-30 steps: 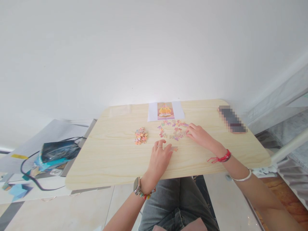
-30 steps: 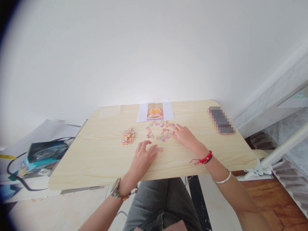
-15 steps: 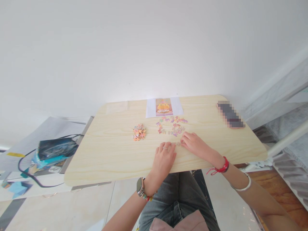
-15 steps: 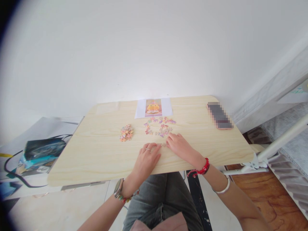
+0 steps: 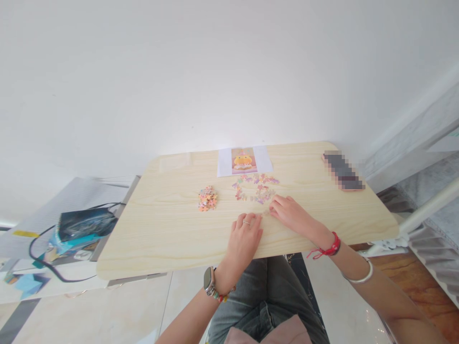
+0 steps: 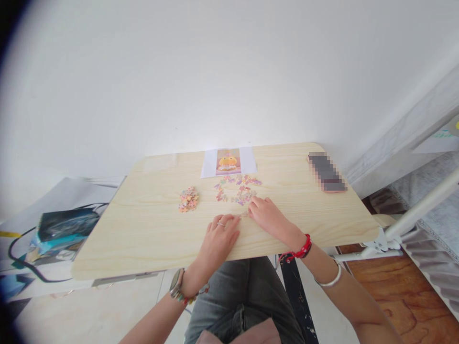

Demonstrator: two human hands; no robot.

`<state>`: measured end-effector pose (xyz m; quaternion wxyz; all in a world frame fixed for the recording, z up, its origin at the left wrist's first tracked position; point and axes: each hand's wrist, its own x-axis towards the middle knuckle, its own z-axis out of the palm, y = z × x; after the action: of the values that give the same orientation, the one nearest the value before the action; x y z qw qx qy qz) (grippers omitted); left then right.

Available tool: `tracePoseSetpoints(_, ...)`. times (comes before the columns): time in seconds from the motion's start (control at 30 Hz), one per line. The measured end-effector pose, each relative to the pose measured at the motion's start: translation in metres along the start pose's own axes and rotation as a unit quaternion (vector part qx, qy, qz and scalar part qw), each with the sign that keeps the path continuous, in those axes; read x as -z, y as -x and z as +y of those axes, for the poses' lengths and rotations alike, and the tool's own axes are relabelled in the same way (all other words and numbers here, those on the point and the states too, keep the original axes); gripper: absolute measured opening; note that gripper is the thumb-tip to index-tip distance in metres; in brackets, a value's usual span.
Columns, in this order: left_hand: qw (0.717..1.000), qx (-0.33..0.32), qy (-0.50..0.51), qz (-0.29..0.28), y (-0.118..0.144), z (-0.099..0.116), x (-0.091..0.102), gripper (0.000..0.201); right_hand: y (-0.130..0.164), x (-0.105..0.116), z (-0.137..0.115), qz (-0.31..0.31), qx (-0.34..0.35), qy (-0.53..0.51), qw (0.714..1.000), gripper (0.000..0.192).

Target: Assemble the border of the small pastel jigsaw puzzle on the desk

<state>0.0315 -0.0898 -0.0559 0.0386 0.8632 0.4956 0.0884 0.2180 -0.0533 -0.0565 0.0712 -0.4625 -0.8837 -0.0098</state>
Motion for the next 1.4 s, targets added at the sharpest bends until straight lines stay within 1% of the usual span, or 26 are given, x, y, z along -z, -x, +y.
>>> tracePoseSetpoints(0.2, 1.0, -0.005, 0.013, 0.023, -0.002, -0.002, 0.001, 0.034, -0.009, 0.01, 0.035, 0.026, -0.062, 0.011, 0.998, 0.013)
tracePoseSetpoints(0.3, 0.999, -0.003, 0.011, 0.047, -0.005, -0.007, 0.001, 0.032, -0.017, 0.009, 0.05, 0.019, -0.087, 0.023, 0.996, 0.011)
tracePoseSetpoints(0.4, 0.997, 0.005, 0.003, 0.071, -0.009, -0.015, 0.002, 0.031, -0.024, 0.004, 0.056, 0.004, -0.096, 0.027, 0.995, 0.011)
tracePoseSetpoints(0.53, 0.995, 0.027, -0.014, 0.091, -0.011, -0.03, 0.003, 0.03, -0.025, 0.002, 0.057, 0.01, -0.11, 0.003, 0.994, 0.01)
tracePoseSetpoints(0.7, 0.992, 0.045, -0.026, 0.111, -0.01, -0.047, 0.005, 0.029, -0.01, 0.009, 0.06, 0.05, -0.11, -0.078, 0.99, 0.014)
tracePoseSetpoints(0.8, 0.992, 0.048, -0.031, 0.116, -0.01, -0.054, 0.003, 0.029, -0.002, 0.012, 0.06, 0.063, -0.107, -0.115, 0.986, 0.017)
tracePoseSetpoints(0.9, 0.99, 0.047, -0.033, 0.127, -0.01, -0.056, 0.001, 0.028, -0.004, 0.01, 0.054, 0.054, -0.084, -0.131, 0.986, 0.018)
tracePoseSetpoints(1.0, 0.989, 0.046, -0.031, 0.134, -0.01, -0.055, 0.0, 0.028, -0.014, 0.005, 0.044, 0.037, -0.067, -0.126, 0.989, 0.018)
tracePoseSetpoints(1.1, 0.99, 0.047, -0.028, 0.132, -0.01, -0.055, 0.0, 0.027, -0.025, 0.001, 0.038, 0.03, -0.068, -0.111, 0.991, 0.019)
tracePoseSetpoints(1.27, 0.988, 0.055, -0.034, 0.137, -0.007, -0.059, -0.002, 0.027, -0.032, 0.0, 0.041, 0.004, -0.082, -0.087, 0.993, 0.011)
tracePoseSetpoints(1.4, 0.99, 0.055, -0.034, 0.126, -0.006, -0.059, -0.003, 0.026, -0.032, 0.002, 0.046, -0.009, -0.077, -0.047, 0.996, 0.009)
